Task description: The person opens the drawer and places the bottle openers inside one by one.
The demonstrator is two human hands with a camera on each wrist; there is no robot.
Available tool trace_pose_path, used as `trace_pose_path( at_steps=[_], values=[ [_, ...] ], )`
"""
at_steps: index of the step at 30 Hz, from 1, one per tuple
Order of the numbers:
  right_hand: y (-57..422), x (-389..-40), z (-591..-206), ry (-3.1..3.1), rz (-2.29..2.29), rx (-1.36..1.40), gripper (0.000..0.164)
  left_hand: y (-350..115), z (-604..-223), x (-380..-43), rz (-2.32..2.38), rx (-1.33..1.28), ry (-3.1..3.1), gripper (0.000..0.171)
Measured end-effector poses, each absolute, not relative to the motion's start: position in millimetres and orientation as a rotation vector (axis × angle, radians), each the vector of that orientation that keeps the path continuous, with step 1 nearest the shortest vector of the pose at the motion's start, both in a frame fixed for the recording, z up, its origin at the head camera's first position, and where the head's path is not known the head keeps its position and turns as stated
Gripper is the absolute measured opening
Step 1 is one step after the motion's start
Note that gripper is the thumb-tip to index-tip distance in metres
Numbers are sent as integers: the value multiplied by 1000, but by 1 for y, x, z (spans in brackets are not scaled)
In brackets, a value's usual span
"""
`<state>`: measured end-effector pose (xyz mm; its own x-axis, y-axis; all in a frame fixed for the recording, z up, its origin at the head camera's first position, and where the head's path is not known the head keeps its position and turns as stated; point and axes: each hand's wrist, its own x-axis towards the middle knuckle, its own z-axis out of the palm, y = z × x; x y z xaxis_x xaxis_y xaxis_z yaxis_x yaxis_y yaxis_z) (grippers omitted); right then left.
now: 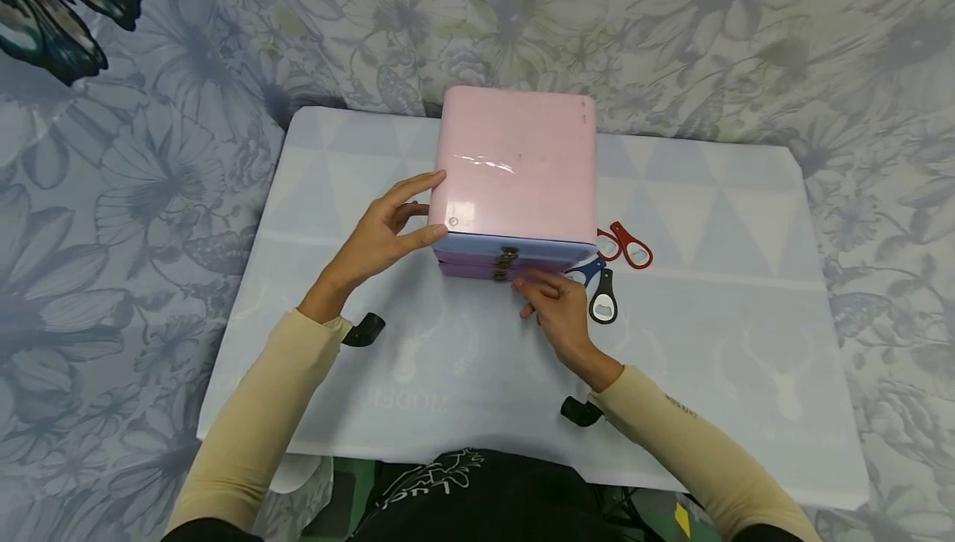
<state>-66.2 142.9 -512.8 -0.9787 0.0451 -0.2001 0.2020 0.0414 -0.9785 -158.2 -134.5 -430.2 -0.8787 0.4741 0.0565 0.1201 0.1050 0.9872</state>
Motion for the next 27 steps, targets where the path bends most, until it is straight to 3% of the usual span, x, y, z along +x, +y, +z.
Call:
trace_pose_path(
  at_steps=[6, 27],
  values=[
    [139, -71, -502, 2135, -2105, 241, 27, -134, -430, -157, 1843, 582, 2123, 68],
    [120, -75, -515, 2143, -2146, 249, 16, -136, -433, -158, 1840, 578, 2132, 69]
  ],
)
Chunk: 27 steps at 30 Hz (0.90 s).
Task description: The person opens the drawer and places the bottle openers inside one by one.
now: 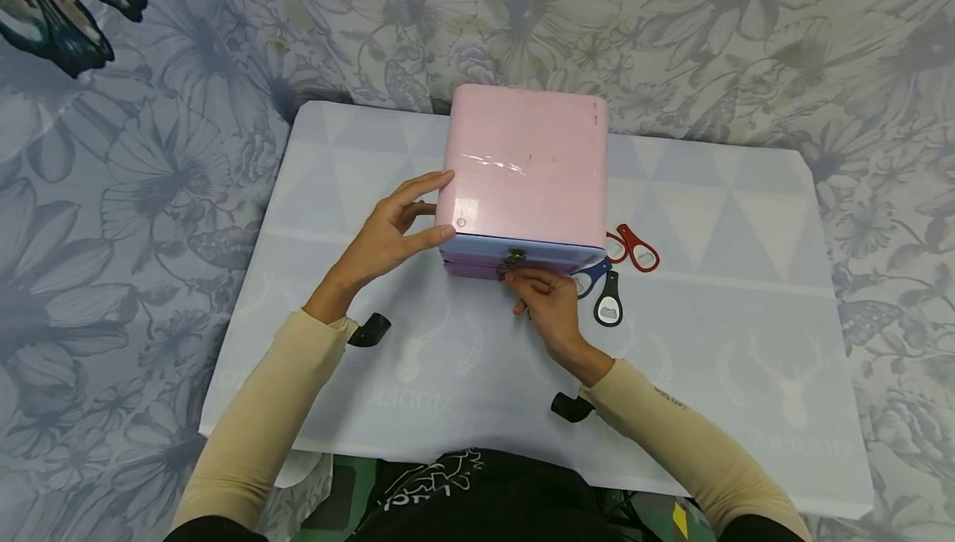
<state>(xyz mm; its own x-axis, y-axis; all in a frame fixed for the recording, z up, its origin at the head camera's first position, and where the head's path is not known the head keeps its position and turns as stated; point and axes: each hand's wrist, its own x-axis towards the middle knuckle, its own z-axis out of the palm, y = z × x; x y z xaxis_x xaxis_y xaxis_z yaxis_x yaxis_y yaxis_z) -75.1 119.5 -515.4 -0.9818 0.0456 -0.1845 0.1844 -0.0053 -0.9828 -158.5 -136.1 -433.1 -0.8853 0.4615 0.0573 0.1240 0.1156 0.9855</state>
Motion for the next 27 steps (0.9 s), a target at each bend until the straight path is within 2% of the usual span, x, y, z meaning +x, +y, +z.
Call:
trace_pose_path(
  at_steps=[10, 19, 27],
  values=[
    [120, -71, -512, 2113, -2131, 254, 18, -133, -431, -158, 1852, 538, 2113, 72],
    [120, -67, -509, 2106, -2121, 260, 20, -128, -406, -149, 1836, 520, 2121, 68],
    [121, -67, -509, 2091, -2135, 255, 21, -127, -406, -149, 1832, 513, 2128, 67]
  ],
)
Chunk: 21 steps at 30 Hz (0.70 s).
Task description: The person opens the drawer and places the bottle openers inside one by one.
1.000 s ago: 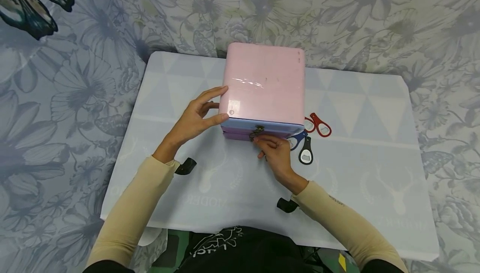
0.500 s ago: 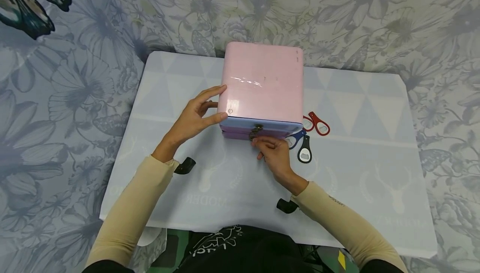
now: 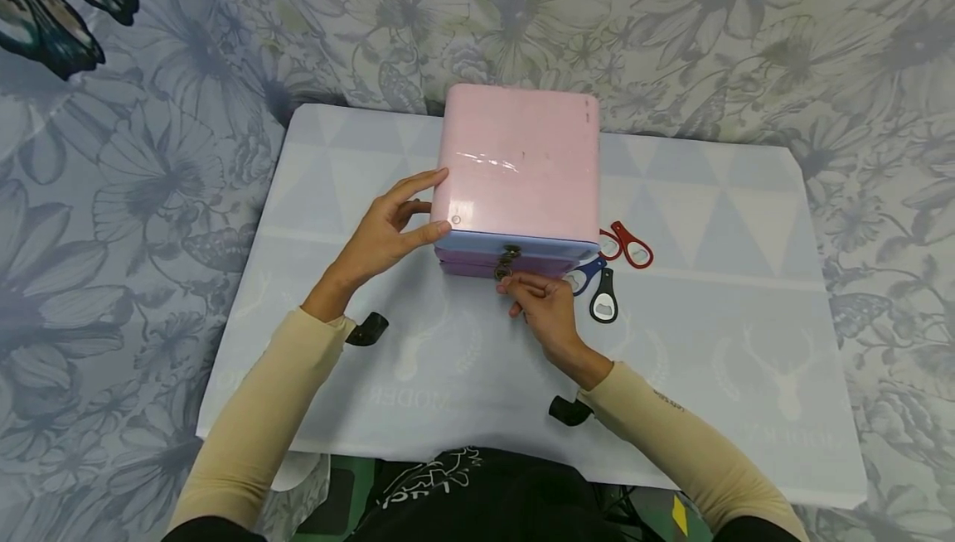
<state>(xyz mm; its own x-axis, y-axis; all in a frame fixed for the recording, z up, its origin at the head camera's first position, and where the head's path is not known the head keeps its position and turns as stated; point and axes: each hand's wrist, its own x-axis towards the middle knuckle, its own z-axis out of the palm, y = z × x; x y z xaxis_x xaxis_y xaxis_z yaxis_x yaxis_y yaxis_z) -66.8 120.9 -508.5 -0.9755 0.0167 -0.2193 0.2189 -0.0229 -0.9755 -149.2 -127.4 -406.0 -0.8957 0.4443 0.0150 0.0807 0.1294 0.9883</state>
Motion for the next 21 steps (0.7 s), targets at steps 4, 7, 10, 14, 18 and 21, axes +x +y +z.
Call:
trace_pose_path(
  at_steps=[4, 7, 10, 14, 18, 21],
  values=[
    [121, -67, -508, 2092, -2138, 252, 20, -127, -407, -149, 1836, 514, 2134, 66],
    [120, -64, -508, 2100, -2124, 249, 19, -127, -407, -149, 1836, 521, 2135, 64],
    [119, -60, -508, 2096, -2115, 240, 17, -126, -407, -149, 1835, 533, 2143, 63],
    [119, -55, -509, 2096, -2119, 225, 17, -126, -407, -149, 1833, 532, 2146, 63],
    [120, -51, -509, 2105, -2082, 220, 16, -130, -422, -154, 1842, 534, 2139, 63],
    [120, -47, -508, 2105, -2047, 216, 16, -133, -434, -159, 1848, 546, 2142, 63]
  ],
)
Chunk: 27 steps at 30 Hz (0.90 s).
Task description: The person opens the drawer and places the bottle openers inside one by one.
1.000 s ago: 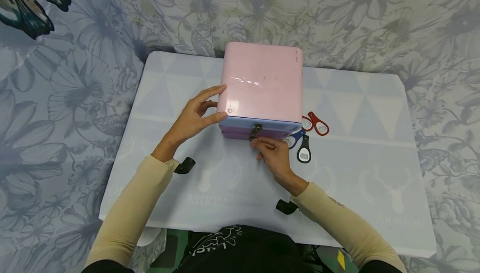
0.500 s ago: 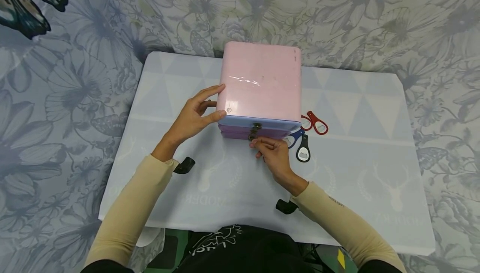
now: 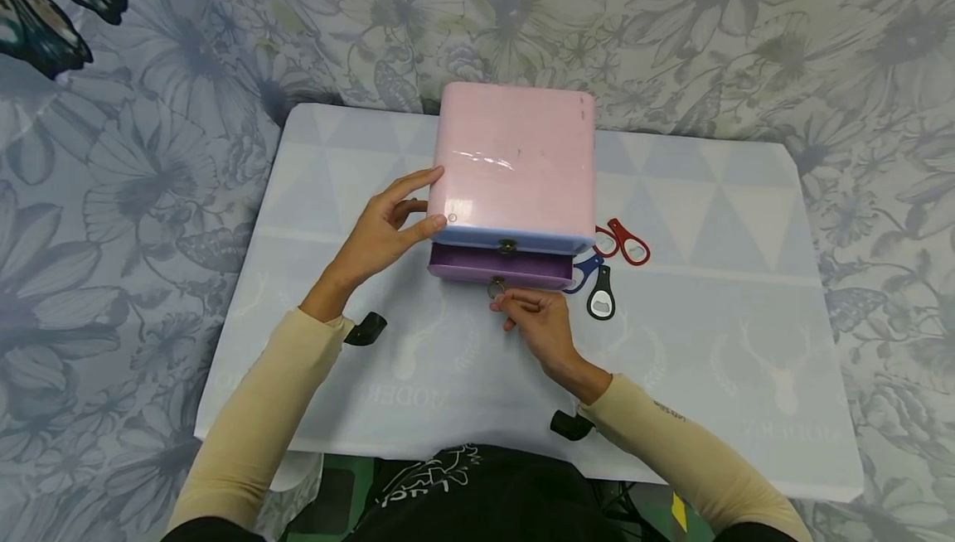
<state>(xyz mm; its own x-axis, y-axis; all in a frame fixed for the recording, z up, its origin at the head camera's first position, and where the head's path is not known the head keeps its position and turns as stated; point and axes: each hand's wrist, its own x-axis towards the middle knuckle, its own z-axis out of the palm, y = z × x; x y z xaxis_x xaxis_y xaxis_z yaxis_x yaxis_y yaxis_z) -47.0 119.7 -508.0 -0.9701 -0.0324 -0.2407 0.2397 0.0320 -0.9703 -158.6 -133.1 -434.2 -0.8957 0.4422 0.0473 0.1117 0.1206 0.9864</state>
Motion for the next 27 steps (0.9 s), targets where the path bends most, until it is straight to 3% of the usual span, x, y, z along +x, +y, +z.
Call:
trace_pose_path(
  at_steps=[27],
  values=[
    [121, -8, -504, 2034, -1899, 219, 16, -134, -433, -157, 1854, 529, 2136, 62]
  ],
)
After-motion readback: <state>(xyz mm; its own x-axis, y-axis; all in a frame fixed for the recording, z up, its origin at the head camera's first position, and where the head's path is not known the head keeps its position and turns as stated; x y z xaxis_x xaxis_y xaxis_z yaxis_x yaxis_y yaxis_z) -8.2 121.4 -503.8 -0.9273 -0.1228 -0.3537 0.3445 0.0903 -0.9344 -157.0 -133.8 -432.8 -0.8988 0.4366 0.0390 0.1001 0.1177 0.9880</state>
